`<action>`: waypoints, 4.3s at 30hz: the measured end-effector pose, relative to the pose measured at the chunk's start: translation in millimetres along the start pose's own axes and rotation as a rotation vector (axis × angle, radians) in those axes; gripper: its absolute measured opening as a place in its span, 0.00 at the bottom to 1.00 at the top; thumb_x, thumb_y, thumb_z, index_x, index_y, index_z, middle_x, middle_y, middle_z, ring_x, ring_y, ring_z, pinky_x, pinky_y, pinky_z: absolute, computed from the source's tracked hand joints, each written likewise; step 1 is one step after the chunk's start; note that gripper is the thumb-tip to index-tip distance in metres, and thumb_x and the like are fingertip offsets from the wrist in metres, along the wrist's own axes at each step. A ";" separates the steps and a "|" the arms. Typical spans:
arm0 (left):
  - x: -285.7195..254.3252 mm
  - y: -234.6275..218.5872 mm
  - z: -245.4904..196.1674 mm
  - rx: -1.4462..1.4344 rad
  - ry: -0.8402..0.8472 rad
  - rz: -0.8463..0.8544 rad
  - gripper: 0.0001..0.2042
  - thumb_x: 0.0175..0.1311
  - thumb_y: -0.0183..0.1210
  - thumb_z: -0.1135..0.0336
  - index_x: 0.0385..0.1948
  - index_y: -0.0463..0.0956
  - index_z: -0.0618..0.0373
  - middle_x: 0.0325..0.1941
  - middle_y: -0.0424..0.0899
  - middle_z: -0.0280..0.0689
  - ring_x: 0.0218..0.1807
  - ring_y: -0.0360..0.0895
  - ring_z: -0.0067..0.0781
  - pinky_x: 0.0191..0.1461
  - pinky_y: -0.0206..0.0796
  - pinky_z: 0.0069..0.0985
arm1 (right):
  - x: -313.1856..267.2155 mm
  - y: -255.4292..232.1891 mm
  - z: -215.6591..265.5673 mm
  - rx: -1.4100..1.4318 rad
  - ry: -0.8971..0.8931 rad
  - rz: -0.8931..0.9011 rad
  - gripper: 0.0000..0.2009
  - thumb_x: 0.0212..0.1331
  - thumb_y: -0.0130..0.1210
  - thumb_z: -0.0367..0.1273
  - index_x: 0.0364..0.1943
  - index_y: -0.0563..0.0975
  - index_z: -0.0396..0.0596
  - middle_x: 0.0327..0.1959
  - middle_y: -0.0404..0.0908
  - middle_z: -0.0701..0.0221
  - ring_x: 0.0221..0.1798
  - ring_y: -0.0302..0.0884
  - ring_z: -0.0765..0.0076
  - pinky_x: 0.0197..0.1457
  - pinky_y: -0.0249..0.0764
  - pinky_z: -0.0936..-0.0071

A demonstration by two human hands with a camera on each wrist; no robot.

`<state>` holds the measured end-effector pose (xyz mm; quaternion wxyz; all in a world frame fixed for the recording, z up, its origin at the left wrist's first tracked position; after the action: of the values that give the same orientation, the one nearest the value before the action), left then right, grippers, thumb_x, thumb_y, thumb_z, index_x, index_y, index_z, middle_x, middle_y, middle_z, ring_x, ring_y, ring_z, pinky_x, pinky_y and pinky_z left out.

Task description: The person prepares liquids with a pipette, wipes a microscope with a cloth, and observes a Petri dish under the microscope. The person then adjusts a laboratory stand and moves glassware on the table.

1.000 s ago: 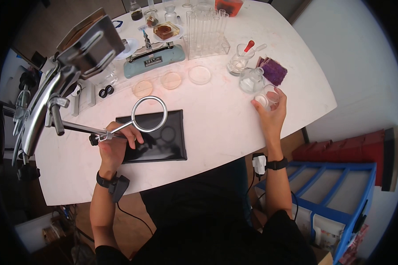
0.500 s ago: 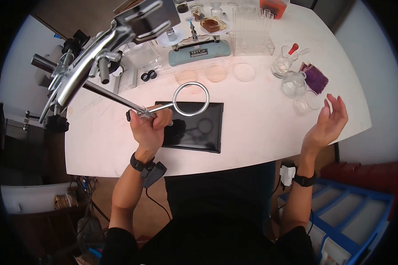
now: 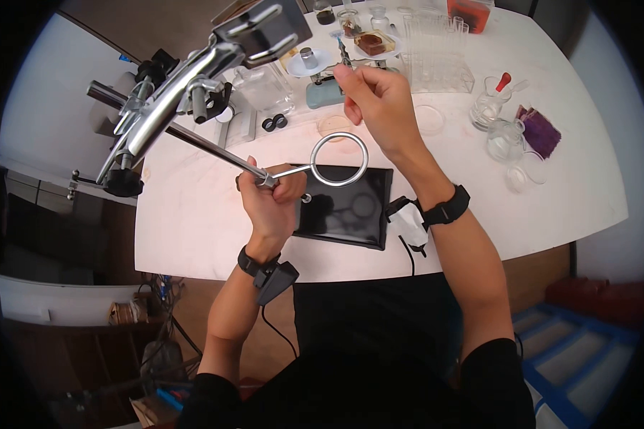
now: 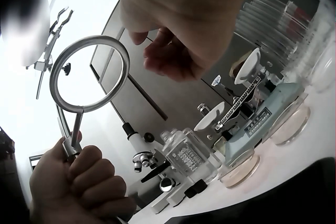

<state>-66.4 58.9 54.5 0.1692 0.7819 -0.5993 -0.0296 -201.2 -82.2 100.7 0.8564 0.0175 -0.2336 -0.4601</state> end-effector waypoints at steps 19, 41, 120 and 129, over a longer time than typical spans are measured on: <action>7.0 11.5 0.3 -0.036 -0.146 0.116 0.25 0.67 0.30 0.49 0.08 0.45 0.49 0.09 0.46 0.28 0.19 0.45 0.27 0.28 0.44 0.27 | -22.8 -27.5 -32.7 -0.158 -0.102 -0.016 0.25 0.61 0.59 0.35 0.12 0.57 0.48 0.14 0.51 0.84 0.21 0.45 0.86 0.22 0.43 0.78; 7.3 8.4 -11.1 -0.062 -0.174 0.108 0.23 0.66 0.31 0.51 0.10 0.44 0.51 0.11 0.45 0.29 0.21 0.43 0.26 0.29 0.41 0.28 | -24.1 -25.5 -41.2 -0.361 0.003 0.056 0.26 0.58 0.61 0.35 0.13 0.55 0.43 0.13 0.50 0.77 0.20 0.44 0.79 0.21 0.45 0.72; 147.9 -276.2 -95.3 -0.061 0.500 -1.344 0.14 0.63 0.43 0.50 0.25 0.65 0.47 0.22 0.58 0.25 0.24 0.53 0.21 0.29 0.45 0.22 | -23.0 -43.7 -53.1 -0.407 0.173 0.001 0.23 0.60 0.58 0.29 0.15 0.55 0.48 0.15 0.50 0.84 0.22 0.43 0.87 0.23 0.40 0.80; 155.6 -280.9 -82.1 -0.088 0.494 -1.347 0.19 0.62 0.47 0.46 0.31 0.73 0.54 0.25 0.63 0.28 0.26 0.56 0.23 0.32 0.50 0.24 | -23.4 -45.8 -57.7 -0.481 0.161 0.002 0.24 0.60 0.58 0.30 0.14 0.55 0.49 0.14 0.49 0.85 0.20 0.43 0.88 0.22 0.38 0.79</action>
<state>258.1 -6.7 71.9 0.2762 0.9581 0.0708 0.0261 -223.9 -100.6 29.1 0.8522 -0.1504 -0.0486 -0.4988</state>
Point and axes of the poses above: each hand's wrist, its own x-axis towards the middle knuckle, its own y-axis out of the palm, z = x × y, the point moved 4 cm from there along x, towards the middle knuckle
